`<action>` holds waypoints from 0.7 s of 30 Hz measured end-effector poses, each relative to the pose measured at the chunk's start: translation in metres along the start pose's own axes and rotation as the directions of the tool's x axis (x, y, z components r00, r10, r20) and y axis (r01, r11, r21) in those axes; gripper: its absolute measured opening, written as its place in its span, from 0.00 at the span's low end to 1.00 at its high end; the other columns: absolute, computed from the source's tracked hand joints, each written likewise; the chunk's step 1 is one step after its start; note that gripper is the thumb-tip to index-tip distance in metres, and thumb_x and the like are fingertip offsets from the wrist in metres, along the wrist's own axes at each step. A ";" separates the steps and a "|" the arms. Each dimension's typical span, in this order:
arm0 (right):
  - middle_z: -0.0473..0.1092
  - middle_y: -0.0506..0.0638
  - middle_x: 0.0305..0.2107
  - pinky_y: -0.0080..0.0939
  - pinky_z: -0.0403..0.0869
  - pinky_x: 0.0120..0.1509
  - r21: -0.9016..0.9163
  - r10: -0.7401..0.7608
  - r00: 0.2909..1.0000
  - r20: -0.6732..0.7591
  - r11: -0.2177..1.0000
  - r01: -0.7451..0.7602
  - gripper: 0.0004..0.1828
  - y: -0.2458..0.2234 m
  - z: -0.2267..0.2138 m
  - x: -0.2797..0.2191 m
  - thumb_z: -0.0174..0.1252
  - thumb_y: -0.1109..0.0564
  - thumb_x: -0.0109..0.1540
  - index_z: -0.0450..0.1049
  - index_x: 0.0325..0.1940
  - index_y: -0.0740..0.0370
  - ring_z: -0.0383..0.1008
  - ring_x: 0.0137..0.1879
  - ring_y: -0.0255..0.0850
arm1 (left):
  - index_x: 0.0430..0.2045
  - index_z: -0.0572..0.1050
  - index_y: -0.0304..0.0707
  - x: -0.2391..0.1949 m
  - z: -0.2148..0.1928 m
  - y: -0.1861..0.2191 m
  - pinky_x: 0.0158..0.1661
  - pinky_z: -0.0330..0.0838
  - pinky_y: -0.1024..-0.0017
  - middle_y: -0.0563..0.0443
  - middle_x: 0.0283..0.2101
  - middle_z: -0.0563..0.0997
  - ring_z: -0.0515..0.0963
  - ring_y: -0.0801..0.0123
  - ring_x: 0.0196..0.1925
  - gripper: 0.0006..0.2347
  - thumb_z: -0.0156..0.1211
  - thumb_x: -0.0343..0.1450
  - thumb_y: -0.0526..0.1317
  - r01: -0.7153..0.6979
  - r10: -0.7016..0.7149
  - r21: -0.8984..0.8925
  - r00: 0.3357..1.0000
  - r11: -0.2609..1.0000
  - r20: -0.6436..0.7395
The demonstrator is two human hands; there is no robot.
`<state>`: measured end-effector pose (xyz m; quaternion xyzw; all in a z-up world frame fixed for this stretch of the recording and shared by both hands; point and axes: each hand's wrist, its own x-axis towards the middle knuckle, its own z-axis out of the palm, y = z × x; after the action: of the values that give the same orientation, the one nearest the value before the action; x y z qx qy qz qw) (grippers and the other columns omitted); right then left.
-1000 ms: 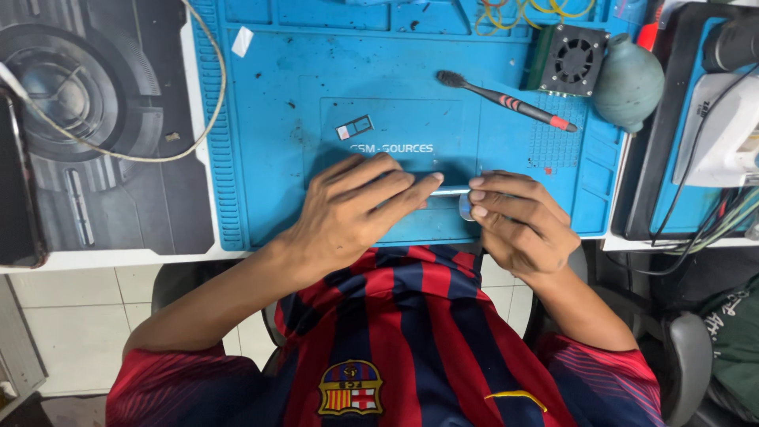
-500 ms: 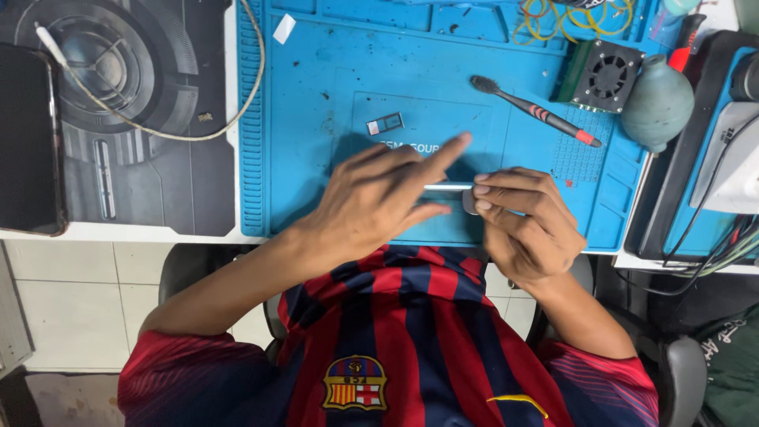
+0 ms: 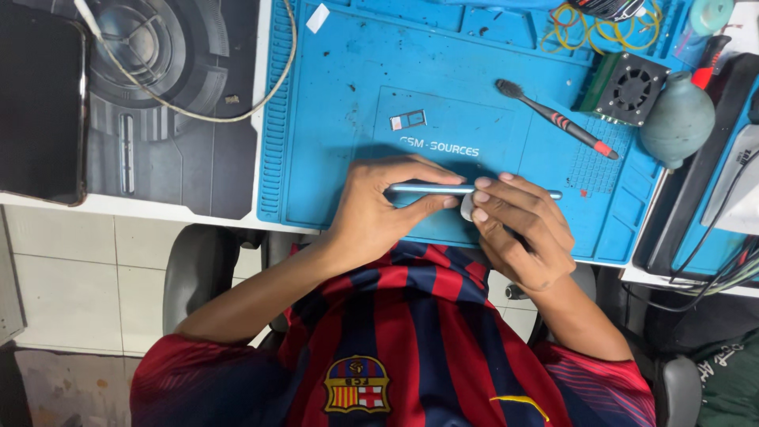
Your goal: The person handles a smartphone on a workbench, repeatedly pressing the screen and edges, turning the device over, and using a small tool to pry or adjust the frame. The person also wipes the screen and checks the display while manipulating the phone with both hands.
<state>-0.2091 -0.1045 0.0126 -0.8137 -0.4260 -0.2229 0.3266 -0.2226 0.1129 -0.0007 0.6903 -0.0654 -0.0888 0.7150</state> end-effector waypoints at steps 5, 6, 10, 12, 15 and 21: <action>0.76 0.59 0.38 0.56 0.81 0.58 0.035 -0.031 0.997 0.069 0.999 0.028 0.14 -0.004 0.005 0.008 0.70 0.74 0.59 0.69 0.30 0.68 0.81 0.49 0.54 | 0.41 0.82 0.34 -0.004 0.007 -0.007 0.54 0.79 0.72 0.47 0.45 0.86 0.87 0.67 0.50 0.09 0.70 0.68 0.29 -0.046 0.048 0.028 0.997 0.999 -0.056; 0.77 0.60 0.38 0.56 0.81 0.58 0.041 -0.034 0.997 0.067 0.999 0.031 0.15 -0.006 0.008 0.011 0.70 0.74 0.59 0.68 0.30 0.69 0.81 0.49 0.54 | 0.41 0.82 0.34 -0.004 0.007 -0.009 0.54 0.79 0.72 0.47 0.45 0.86 0.86 0.67 0.50 0.10 0.70 0.67 0.29 -0.045 0.048 0.046 0.997 0.998 -0.061; 0.75 0.61 0.37 0.52 0.81 0.57 0.157 0.180 0.984 -0.014 0.972 -0.175 0.10 -0.013 0.013 0.023 0.65 0.78 0.59 0.72 0.35 0.73 0.80 0.47 0.54 | 0.41 0.82 0.34 -0.002 0.005 -0.013 0.53 0.79 0.72 0.47 0.45 0.86 0.86 0.67 0.50 0.10 0.71 0.68 0.30 -0.027 0.028 0.021 0.998 0.999 -0.064; 0.75 0.61 0.37 0.51 0.81 0.58 0.209 0.282 0.959 0.003 0.938 -0.277 0.10 -0.015 0.010 0.026 0.64 0.79 0.59 0.72 0.36 0.72 0.80 0.48 0.53 | 0.42 0.82 0.34 -0.001 0.004 -0.012 0.53 0.78 0.72 0.47 0.45 0.86 0.87 0.66 0.50 0.10 0.71 0.68 0.30 -0.033 0.035 0.041 0.998 0.999 -0.059; 0.75 0.61 0.38 0.51 0.81 0.59 0.238 0.288 0.956 0.054 0.926 -0.293 0.11 -0.016 0.004 0.025 0.64 0.78 0.59 0.73 0.39 0.72 0.81 0.49 0.54 | 0.42 0.81 0.34 0.000 0.004 -0.011 0.53 0.79 0.72 0.48 0.45 0.86 0.87 0.67 0.50 0.10 0.71 0.68 0.32 0.003 -0.001 0.022 0.999 1.000 -0.050; 0.74 0.62 0.39 0.51 0.83 0.59 0.209 0.295 0.955 -0.042 0.937 -0.280 0.09 -0.010 0.002 0.014 0.63 0.79 0.65 0.72 0.45 0.75 0.82 0.50 0.54 | 0.43 0.82 0.36 -0.001 -0.001 -0.005 0.53 0.78 0.71 0.49 0.46 0.87 0.87 0.67 0.50 0.09 0.70 0.70 0.35 -0.022 0.022 0.099 1.000 0.995 0.005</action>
<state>-0.2094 -0.0916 0.0237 -0.8214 -0.3107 -0.1582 0.4513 -0.2238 0.1144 -0.0054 0.7242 -0.0787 -0.0786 0.6806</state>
